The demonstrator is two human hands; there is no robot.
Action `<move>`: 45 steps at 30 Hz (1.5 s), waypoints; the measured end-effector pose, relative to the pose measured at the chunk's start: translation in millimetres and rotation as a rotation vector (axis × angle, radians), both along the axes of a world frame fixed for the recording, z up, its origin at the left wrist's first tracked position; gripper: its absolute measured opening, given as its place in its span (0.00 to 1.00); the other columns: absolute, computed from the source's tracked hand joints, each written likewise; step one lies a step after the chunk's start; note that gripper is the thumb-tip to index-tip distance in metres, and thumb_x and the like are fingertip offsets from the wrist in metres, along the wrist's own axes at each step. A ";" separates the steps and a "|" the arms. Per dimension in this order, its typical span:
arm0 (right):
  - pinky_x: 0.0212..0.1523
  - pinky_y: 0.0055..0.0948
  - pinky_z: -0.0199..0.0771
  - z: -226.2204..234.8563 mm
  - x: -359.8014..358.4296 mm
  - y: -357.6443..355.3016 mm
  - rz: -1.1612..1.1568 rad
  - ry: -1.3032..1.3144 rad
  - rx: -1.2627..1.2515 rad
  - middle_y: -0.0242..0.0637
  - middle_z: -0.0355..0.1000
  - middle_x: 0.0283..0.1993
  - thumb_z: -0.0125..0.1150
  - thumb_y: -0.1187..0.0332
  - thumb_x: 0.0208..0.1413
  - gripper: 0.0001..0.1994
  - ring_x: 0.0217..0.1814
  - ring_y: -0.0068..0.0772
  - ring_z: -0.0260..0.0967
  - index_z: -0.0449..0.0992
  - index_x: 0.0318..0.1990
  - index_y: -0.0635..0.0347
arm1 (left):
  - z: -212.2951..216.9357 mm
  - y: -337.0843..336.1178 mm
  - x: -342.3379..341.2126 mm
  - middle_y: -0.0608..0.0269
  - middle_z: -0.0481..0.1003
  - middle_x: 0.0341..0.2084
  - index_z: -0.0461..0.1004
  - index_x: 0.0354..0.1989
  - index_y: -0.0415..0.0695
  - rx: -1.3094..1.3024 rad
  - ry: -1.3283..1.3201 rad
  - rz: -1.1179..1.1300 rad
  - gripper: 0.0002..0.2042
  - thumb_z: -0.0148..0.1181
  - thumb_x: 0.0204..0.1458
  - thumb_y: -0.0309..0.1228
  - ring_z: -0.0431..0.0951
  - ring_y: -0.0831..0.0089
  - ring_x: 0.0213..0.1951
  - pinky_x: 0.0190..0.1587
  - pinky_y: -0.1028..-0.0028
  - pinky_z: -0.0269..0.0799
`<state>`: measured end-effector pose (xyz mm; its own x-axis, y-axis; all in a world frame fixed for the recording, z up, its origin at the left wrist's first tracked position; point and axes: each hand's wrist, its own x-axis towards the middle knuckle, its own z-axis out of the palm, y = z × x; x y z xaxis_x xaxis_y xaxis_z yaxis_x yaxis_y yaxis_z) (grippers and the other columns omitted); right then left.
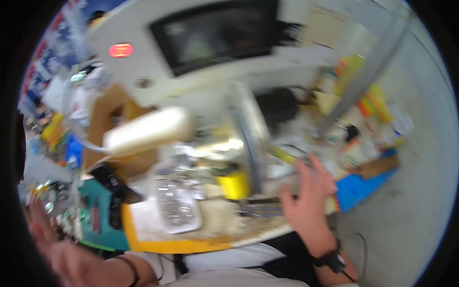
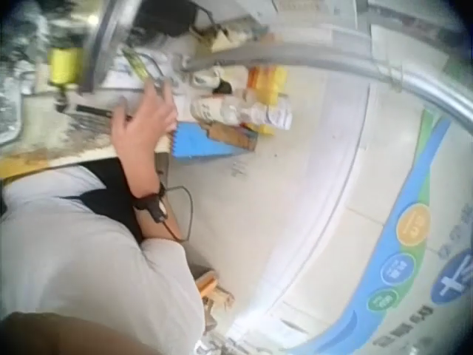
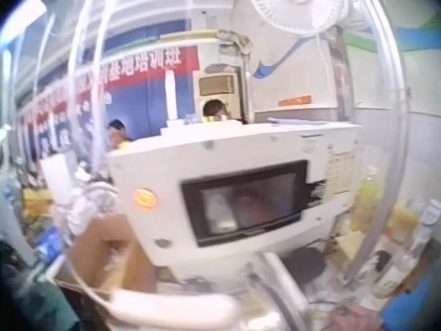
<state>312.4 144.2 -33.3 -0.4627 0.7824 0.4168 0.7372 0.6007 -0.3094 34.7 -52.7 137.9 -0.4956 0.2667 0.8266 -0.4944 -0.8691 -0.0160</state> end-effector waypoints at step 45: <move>0.68 0.60 0.52 1.3 -9.5 -4.1 -0.039 0.003 -0.002 0.56 0.59 0.74 0.67 0.60 0.56 0.31 0.72 0.64 0.55 0.71 0.67 0.59 | -22.3 -18.6 0.2 0.82 0.79 0.50 0.74 0.66 0.56 -0.509 0.255 0.682 0.24 0.64 0.61 0.27 0.77 0.77 0.29 0.35 0.74 0.68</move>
